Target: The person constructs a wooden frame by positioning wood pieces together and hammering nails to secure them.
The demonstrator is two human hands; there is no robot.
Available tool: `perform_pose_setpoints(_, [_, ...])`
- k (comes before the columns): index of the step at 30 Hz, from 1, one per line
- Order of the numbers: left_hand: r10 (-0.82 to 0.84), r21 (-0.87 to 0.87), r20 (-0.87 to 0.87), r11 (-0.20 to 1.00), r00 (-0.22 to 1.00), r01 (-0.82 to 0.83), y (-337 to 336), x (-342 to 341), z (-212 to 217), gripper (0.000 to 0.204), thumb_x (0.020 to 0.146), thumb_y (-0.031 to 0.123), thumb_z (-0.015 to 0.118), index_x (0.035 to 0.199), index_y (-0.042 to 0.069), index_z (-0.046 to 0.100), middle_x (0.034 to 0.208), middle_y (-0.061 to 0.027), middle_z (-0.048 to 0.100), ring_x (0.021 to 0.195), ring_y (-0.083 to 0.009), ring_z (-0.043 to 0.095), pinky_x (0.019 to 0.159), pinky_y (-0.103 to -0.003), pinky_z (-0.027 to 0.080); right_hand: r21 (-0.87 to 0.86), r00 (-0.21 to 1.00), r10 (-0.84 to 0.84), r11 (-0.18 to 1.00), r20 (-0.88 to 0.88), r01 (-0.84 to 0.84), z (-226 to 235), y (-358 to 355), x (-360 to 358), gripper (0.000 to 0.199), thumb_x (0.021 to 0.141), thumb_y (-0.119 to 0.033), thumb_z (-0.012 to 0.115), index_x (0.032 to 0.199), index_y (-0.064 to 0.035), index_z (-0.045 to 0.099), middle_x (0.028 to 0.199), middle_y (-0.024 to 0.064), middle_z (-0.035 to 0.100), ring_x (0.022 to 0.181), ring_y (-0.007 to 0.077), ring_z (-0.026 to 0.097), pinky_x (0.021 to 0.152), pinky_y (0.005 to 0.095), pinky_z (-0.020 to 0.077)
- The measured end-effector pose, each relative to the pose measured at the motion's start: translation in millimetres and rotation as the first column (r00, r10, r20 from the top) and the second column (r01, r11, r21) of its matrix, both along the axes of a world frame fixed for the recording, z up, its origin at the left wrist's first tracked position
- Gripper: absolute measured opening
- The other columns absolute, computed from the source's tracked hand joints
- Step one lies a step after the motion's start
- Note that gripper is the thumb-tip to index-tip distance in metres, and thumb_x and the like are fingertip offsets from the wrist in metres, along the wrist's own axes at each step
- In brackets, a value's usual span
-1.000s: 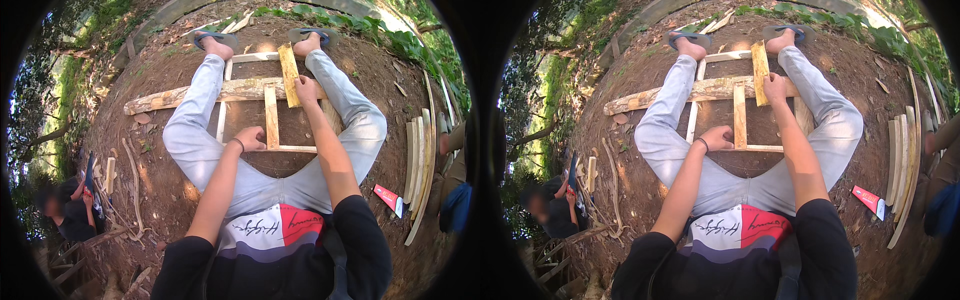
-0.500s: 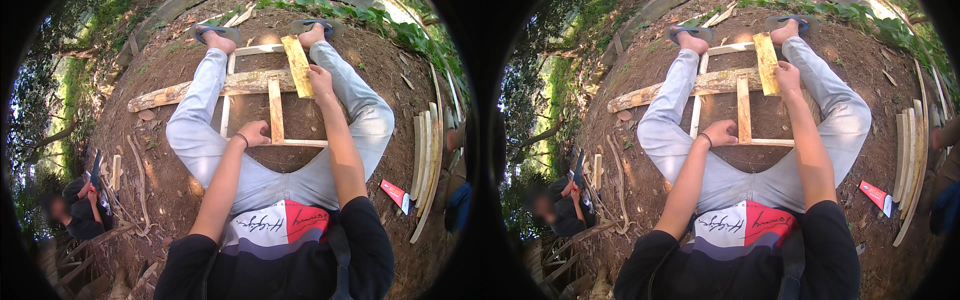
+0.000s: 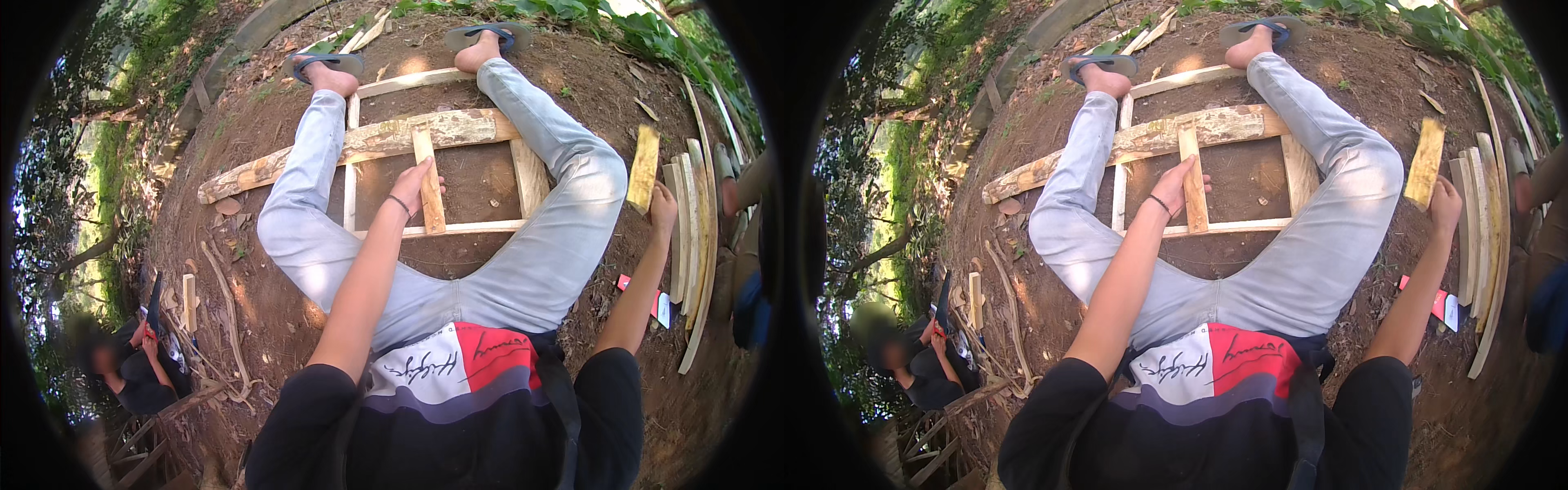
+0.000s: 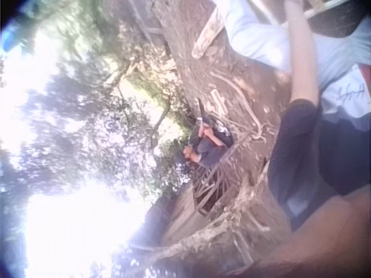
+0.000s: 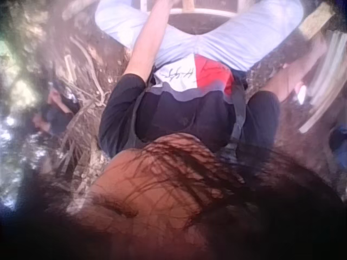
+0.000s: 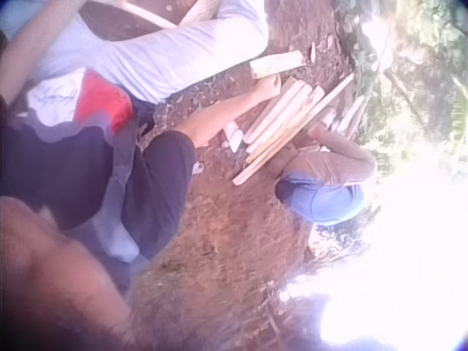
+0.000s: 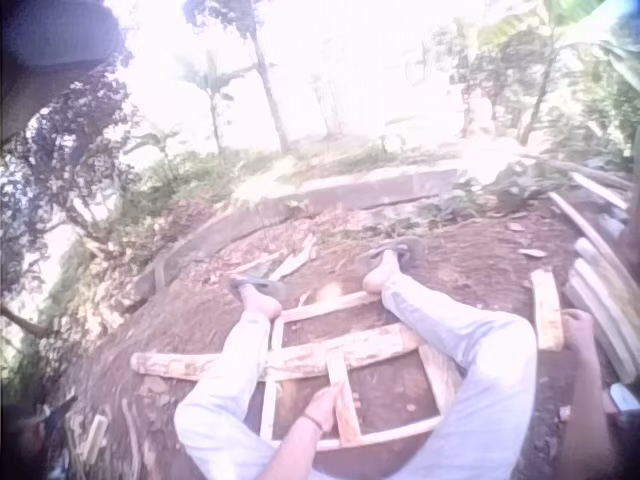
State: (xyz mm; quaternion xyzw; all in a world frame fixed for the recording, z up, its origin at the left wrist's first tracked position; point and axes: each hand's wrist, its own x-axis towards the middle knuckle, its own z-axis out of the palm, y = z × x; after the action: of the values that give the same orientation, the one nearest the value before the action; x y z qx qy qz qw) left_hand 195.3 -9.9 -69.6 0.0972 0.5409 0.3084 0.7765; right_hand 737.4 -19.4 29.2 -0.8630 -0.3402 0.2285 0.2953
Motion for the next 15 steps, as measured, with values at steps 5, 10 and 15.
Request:
perform_pose_setpoints(5, [0.149, -0.085, 0.401, 0.989, 0.904, -0.125, 6.5, 16.3, -25.9, 0.038, 0.093, 0.039, 0.054, 0.113, 0.007, 0.050, 0.096, -0.0041, 0.061, 0.077, -0.0153, 0.061, 0.068, -0.033, 0.054, -0.054, 0.932, 0.091, 0.996, 0.352, -0.077, -29.2, -113.5, -47.7, 0.029, 0.085, -0.017, 0.053, 0.103, 0.0025, 0.064, 0.091, 0.0166, 0.066, 0.087, 0.0314, 0.061, 0.081, 0.0387, 0.0470])
perform_pose_setpoints(10, [0.139, -0.048, 0.344, 0.990, 0.929, -0.130, 2.0, 0.8, -36.2, 0.023, 0.093, 0.034, 0.055, 0.099, 0.012, 0.053, 0.074, 0.0015, 0.053, 0.061, -0.0089, 0.052, 0.055, -0.026, 0.050, 0.048, 0.973, 0.091, 0.993, 0.213, -0.104, -9.1, -129.8, -145.7, 0.021, 0.085, -0.015, 0.054, 0.095, 0.0001, 0.064, 0.100, 0.0179, 0.061, 0.101, 0.0343, 0.056, 0.089, 0.0428, 0.0432])
perform_pose_setpoints(15, [0.077, 0.017, 0.176, 0.997, 0.981, -0.082, 6.7, 3.8, -33.7, 0.028, 0.091, 0.038, 0.057, 0.092, 0.011, 0.052, 0.072, 0.0019, 0.052, 0.058, -0.0099, 0.051, 0.053, -0.026, 0.048, 0.232, 0.999, -0.040, 0.972, 0.012, 0.036, 20.8, -122.0, -186.1, 0.029, 0.088, -0.018, 0.048, 0.105, 0.0039, 0.057, 0.106, 0.0220, 0.056, 0.099, 0.0384, 0.054, 0.088, 0.0448, 0.0420])
